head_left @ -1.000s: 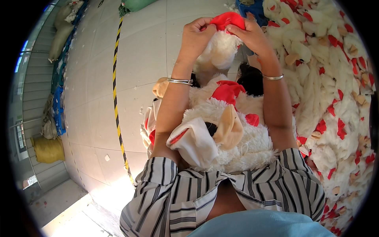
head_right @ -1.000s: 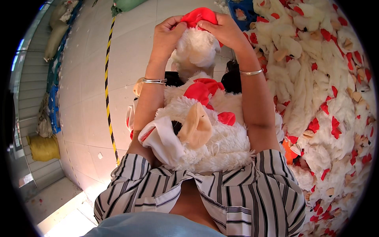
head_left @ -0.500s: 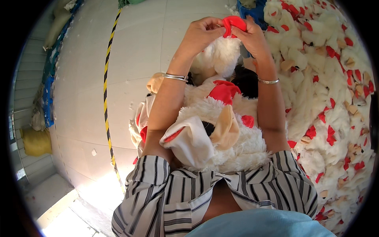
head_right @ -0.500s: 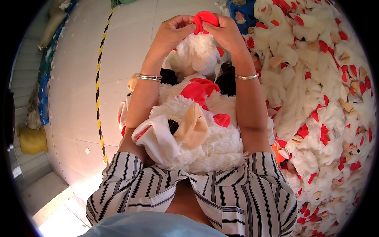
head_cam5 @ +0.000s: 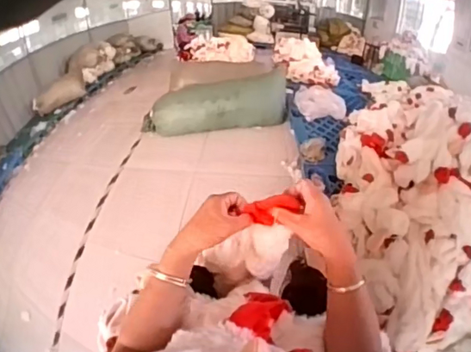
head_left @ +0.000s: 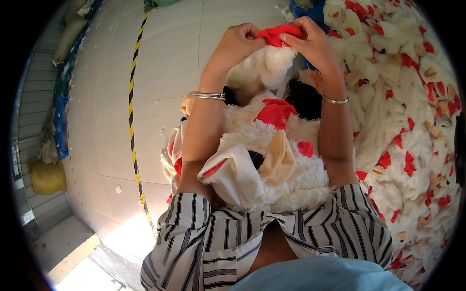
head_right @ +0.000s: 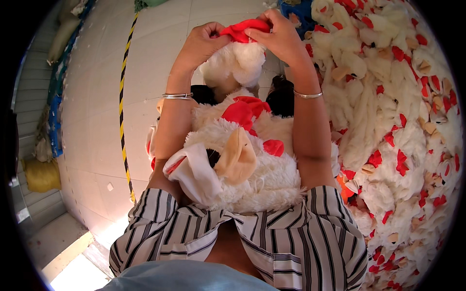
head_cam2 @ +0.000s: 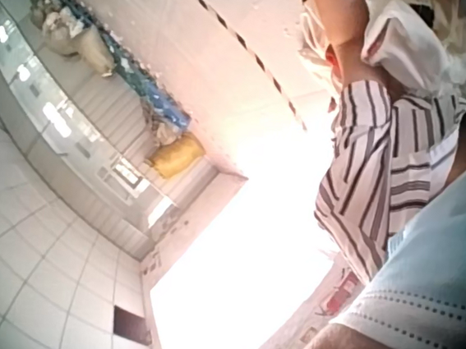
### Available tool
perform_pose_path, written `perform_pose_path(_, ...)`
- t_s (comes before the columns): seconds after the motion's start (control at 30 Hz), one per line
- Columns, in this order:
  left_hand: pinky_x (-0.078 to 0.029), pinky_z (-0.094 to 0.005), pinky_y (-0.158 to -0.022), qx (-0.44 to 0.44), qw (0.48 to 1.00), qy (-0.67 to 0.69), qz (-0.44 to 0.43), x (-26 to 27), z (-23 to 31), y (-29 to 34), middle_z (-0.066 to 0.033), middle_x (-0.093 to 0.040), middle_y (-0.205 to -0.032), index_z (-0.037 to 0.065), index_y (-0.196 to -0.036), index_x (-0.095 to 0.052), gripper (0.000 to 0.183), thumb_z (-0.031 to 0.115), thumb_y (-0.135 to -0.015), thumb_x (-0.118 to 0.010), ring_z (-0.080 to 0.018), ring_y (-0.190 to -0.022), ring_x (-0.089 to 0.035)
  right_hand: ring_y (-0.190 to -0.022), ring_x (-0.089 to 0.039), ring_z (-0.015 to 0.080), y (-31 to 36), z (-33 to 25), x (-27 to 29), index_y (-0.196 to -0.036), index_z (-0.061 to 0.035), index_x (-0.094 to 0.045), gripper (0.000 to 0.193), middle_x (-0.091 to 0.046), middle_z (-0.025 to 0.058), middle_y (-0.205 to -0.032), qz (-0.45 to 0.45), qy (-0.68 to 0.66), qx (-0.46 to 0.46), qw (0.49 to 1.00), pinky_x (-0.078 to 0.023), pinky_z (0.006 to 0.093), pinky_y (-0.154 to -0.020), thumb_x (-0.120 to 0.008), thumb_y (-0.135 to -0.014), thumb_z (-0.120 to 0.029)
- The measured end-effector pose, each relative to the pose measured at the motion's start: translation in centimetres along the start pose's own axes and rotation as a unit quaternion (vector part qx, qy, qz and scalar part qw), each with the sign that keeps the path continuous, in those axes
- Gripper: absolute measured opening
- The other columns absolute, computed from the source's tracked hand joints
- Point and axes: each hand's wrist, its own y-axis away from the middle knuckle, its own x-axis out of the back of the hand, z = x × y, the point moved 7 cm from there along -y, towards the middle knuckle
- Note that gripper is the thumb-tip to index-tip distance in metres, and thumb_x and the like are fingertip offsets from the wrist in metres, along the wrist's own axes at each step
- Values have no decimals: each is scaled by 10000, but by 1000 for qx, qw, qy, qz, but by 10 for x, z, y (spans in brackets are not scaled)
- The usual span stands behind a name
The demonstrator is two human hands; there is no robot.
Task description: The person sits on the floor and assembles white stuffed animal toys by attaching red fabric pieces to their heads. They handle the toys one at a time, adjusting the fabric and positioning the heads before placing the finished items into a pile.
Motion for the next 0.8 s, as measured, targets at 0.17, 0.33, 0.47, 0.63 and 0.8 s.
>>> perform_pose_path(0.17, -371, -189, -548, 15, 995, 25, -96, -20, 7, 6, 56, -578, -730, 46, -893, -669, 165, 189, -822, -710, -14, -639, -471, -740, -611, 128, 10, -11, -19, -1040, -16, -613, 223, -670, 101, -859, -82, -83, 54, 992, -485, 291, -679, -657, -845, -116)
perform_pose_path(0.33, -417, -173, -539, 54, 982, 176, 38, 11, -7, -1, 30, -644, -818, 45, -959, -692, 235, 270, -891, -700, -26, -673, -528, -730, -608, 147, 2, 14, -1, -1067, -31, -616, 229, -675, 80, -862, -9, 26, -28, 999, -488, 287, -666, -630, -858, -125)
perform_pose_path(0.47, -491, -226, -607, 60, 949, 309, 33, 5, -10, -7, -58, -670, -932, 2, -1079, -663, 306, 279, -958, -617, -103, -806, -610, -650, -581, 156, 7, -23, -23, -995, -12, -624, 212, -655, 88, -780, 4, -55, 106, 993, -477, 300, -615, -654, -865, -176)
perform_pose_path(0.63, -505, -252, -662, 15, 921, 389, -5, 3, 1, -7, -77, -669, -970, 1, -1110, -651, 306, 266, -963, -606, -126, -817, -623, -597, -535, 130, 7, -11, -33, -946, 11, -622, 220, -624, 75, -692, -10, -38, 1, 999, -460, 292, -573, -675, -870, -188)
perform_pose_path(0.8, -456, -233, -616, -31, 973, 227, 4, 4, 11, -1, -31, -668, -862, 26, -1032, -684, 244, 243, -926, -650, -84, -700, -583, -645, -479, 36, 7, -4, -26, -918, 14, -611, 189, -555, -18, -689, 3, -141, -18, 990, -417, 228, -566, -662, -885, -165)
